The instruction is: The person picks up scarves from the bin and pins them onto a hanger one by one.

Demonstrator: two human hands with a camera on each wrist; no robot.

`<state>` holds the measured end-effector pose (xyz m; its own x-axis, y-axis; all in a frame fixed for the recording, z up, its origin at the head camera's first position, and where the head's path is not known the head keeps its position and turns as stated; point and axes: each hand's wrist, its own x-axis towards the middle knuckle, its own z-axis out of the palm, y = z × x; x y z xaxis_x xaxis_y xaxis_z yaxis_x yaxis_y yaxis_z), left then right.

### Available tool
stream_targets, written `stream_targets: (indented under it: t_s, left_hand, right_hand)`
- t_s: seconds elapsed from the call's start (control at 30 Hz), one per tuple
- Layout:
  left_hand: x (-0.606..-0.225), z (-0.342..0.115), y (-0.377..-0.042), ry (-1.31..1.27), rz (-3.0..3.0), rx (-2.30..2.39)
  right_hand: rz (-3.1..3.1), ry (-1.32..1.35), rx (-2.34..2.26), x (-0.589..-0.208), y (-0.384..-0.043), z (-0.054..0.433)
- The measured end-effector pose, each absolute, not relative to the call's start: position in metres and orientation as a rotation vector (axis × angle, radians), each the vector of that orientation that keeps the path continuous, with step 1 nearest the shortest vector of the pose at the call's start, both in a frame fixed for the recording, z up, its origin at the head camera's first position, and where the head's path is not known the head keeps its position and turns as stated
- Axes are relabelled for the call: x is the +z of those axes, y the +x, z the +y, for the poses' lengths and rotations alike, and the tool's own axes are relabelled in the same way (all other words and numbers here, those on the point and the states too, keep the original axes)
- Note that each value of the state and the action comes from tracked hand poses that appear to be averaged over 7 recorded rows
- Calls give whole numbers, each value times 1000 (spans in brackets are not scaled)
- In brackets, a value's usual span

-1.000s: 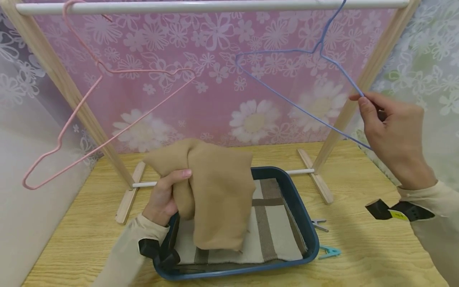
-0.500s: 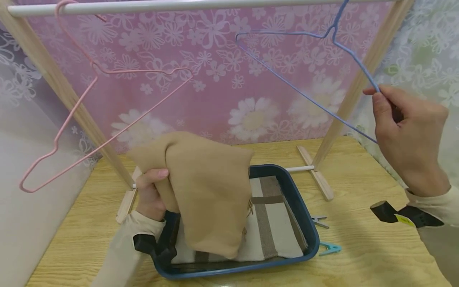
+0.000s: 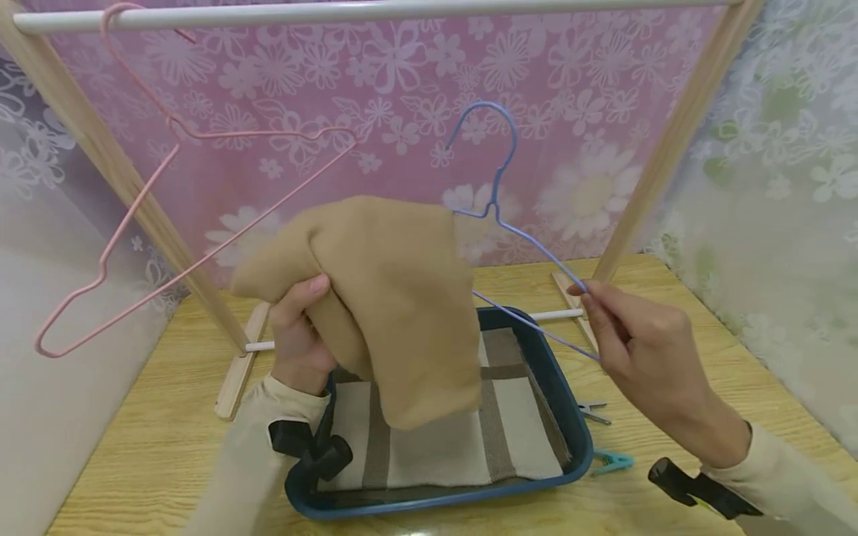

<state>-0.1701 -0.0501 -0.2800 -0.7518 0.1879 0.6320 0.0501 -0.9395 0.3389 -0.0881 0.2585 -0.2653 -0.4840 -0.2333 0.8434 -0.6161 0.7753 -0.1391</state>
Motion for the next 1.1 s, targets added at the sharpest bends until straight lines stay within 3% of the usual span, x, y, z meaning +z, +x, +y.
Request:
stream_targets:
  t_s: [0.3,0.67,1.1]
  left_hand:
    - [-261,-3,-169,704,598,3051]
    - [-260,18,-182,1007,1010,3005]
    - [-274,25,-176,998,1260,2800]
  right_hand:
    - [-2096,676,775,-277,-95,226]
    - [-2127,712,931,-274,-98,211]
    - [-2221,687,1190,-272,-104,217]
